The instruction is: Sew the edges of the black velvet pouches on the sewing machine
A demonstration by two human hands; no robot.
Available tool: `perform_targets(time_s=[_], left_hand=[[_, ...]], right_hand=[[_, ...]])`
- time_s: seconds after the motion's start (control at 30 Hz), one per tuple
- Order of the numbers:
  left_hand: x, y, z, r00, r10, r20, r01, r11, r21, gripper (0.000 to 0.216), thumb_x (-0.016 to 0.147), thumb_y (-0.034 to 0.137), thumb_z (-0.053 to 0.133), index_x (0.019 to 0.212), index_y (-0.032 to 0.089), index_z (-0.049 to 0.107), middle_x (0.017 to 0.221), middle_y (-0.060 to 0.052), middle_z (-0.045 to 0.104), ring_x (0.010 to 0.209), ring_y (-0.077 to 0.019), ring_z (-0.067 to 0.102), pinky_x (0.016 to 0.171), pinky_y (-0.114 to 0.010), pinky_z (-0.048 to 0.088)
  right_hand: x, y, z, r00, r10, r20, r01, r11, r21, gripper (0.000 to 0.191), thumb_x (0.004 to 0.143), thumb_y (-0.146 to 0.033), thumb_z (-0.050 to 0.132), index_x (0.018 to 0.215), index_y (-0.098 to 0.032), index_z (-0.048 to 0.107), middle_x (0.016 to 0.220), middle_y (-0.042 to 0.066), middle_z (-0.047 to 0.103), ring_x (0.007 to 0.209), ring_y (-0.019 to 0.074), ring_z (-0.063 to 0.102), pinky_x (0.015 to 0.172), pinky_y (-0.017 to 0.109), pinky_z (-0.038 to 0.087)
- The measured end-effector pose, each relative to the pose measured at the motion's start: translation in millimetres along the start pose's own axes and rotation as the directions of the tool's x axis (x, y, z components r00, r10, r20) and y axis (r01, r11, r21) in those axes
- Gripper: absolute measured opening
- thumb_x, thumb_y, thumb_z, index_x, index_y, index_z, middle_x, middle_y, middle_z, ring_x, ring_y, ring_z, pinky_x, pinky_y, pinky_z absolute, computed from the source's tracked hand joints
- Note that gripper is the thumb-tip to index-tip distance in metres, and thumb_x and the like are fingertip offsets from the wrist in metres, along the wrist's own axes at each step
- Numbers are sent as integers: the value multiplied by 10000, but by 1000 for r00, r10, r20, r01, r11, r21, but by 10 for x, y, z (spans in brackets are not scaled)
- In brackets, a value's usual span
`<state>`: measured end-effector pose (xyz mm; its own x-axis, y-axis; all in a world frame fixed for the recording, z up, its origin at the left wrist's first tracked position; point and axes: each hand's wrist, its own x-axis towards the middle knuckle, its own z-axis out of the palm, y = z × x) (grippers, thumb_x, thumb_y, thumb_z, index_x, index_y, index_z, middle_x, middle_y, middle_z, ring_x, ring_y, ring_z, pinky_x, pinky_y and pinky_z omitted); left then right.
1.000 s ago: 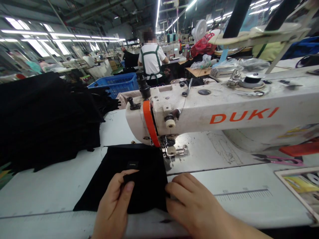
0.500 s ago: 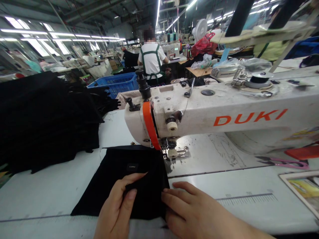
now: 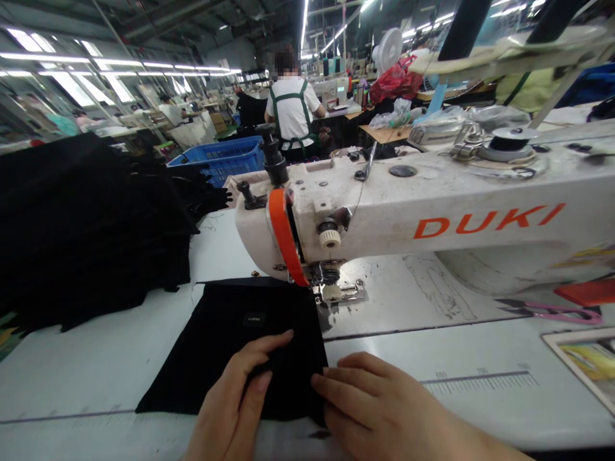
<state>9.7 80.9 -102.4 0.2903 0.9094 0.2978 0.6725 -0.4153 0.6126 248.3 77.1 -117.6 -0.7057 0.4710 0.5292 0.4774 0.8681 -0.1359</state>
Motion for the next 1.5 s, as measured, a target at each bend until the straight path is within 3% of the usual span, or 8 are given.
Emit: perform_targets(time_s=[0.3, 0.63, 0.93, 1.03, 1.13, 1.23, 1.37, 1.5], left_hand=[[42, -11, -59, 976, 176, 131, -193, 973, 124, 295, 952, 153, 391, 1217, 238, 489, 1381, -35, 550, 1268, -185, 530, 1053, -315, 473], [237, 200, -37, 840, 397, 370, -506, 819, 270, 383, 840, 13, 388, 1158, 175, 529, 1268, -81, 631, 1291, -202, 507, 1121, -425, 412], [291, 136, -9, 767, 470, 437, -599, 769, 223, 320, 819, -1, 391, 1030, 127, 595, 1197, -131, 662, 1228, -238, 563, 1120, -475, 396], [352, 195, -40, 772, 439, 459, -569, 800, 192, 148, 861, 132, 515, 976, 140, 608, 1199, -148, 661, 1210, -275, 574, 1113, -493, 395], [419, 255, -108, 781, 418, 464, -513, 853, 94, 279, 861, 334, 610, 1076, 157, 608, 1205, -146, 658, 1188, -292, 586, 1107, -485, 398], [457, 256, -165, 797, 389, 463, -452, 891, 29, 303, 903, 293, 531, 1173, 169, 589, 1171, -117, 672, 1151, -260, 607, 1102, -454, 406], [496, 183, -118, 855, 300, 423, -328, 945, -6, 275, 962, 263, 421, 1173, 204, 586, 1173, -75, 665, 1149, -220, 596, 1063, -394, 452], [577, 131, 52, 897, 278, 344, -367, 901, 231, 340, 963, 161, 439, 1294, 169, 515, 1313, -94, 583, 1295, -250, 479, 1096, -446, 408]], right_hand=[[95, 10, -70, 992, -15, 126, 16, 1000, -11, 55, 916, -198, 609, 898, -201, 662, 1161, -2, 678, 857, 153, 642, 670, 313, 467], [49, 37, -48, 994, 6, 111, -11, 999, 44, 52, 923, -224, 627, 914, -196, 670, 1008, -17, 712, 932, 159, 620, 729, 308, 481], [0, 72, 35, 994, 37, -105, -22, 990, 141, 185, 994, -200, 504, 873, -188, 644, 983, -19, 721, 1017, 164, 597, 805, 287, 486], [0, 57, 22, 988, 129, -85, -107, 967, 232, 225, 1005, -166, 436, 879, -159, 622, 893, 23, 704, 869, 150, 628, 758, 269, 504], [-13, 42, 9, 977, 210, -36, -199, 960, 199, 174, 986, -209, 463, 1048, -175, 622, 924, 45, 678, 758, 158, 619, 672, 264, 522], [-46, 35, 50, 965, 250, -84, -237, 961, 144, 279, 979, -266, 463, 1206, -148, 577, 1104, 104, 662, 825, 186, 634, 690, 284, 549], [-43, 26, 120, 979, 150, -137, -139, 987, 84, 159, 939, -148, 530, 1035, -162, 656, 979, 52, 716, 791, 172, 648, 699, 282, 557], [24, 20, 116, 974, 125, -188, -114, 991, 68, 210, 967, -113, 480, 955, -159, 685, 902, 28, 735, 834, 172, 667, 713, 278, 561]])
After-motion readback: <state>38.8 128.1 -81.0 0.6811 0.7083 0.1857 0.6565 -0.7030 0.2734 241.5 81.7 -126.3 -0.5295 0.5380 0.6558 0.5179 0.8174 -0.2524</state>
